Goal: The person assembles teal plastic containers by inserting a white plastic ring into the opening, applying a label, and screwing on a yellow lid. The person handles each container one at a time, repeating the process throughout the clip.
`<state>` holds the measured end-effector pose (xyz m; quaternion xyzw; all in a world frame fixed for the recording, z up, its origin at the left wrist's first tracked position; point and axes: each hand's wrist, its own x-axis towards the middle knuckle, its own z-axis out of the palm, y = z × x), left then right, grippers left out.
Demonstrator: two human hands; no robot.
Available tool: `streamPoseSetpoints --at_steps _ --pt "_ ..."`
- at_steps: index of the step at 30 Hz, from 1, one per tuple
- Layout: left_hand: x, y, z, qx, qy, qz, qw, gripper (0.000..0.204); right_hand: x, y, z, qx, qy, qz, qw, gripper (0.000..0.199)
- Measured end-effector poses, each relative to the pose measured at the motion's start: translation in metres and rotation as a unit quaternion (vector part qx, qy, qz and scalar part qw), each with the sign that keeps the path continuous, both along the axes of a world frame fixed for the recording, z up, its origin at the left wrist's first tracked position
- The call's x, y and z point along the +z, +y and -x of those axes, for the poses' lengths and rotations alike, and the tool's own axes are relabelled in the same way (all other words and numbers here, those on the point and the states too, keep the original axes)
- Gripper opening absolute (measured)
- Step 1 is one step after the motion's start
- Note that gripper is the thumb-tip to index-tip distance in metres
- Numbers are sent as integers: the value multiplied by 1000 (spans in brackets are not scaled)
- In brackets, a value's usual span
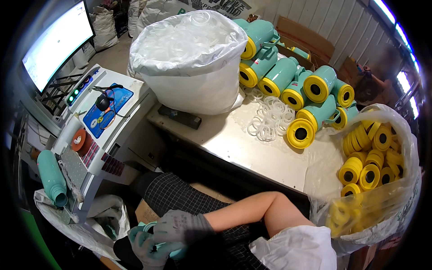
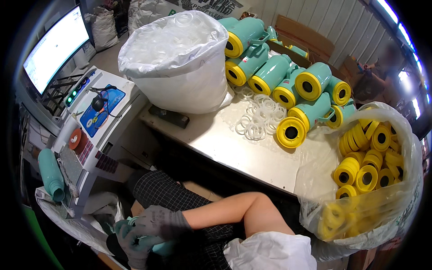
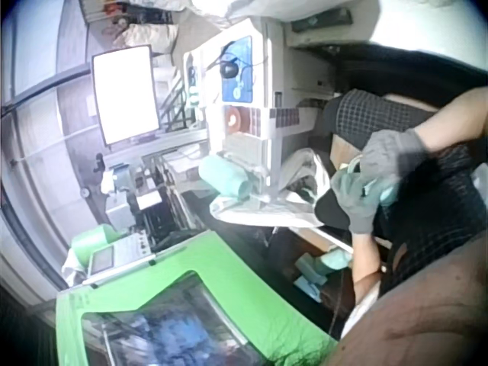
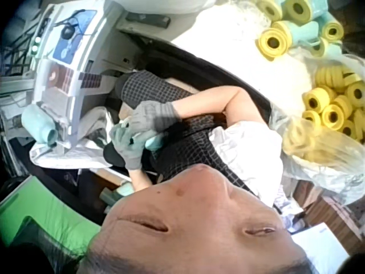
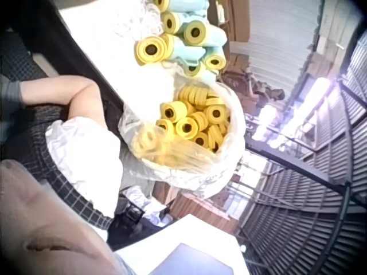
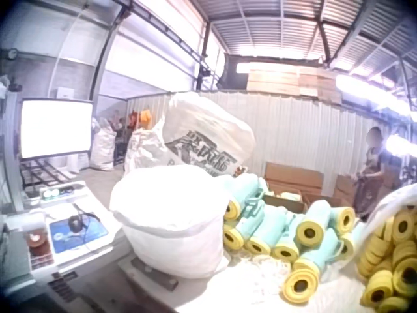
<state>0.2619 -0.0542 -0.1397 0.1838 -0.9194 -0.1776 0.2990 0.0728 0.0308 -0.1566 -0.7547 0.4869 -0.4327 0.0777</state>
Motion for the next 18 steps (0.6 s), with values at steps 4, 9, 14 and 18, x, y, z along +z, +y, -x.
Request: streamPoseSetpoints --at_steps 4,9,14,18 --pt "13 2 -2 9 -24 -2 1000 35 3 -5 4 10 70 97 993 36" --pt "10 -10 -9 -26 -97 -20 995 38 9 8 4 4 107 -20 994 36" --pt "38 -16 -16 -76 -178 157 969 73 10 -6 -1 71 23 -152 986 40" --pt "43 -20 -3 6 -164 47 985 43 16 -6 -11 23 -36 -127 991 39"
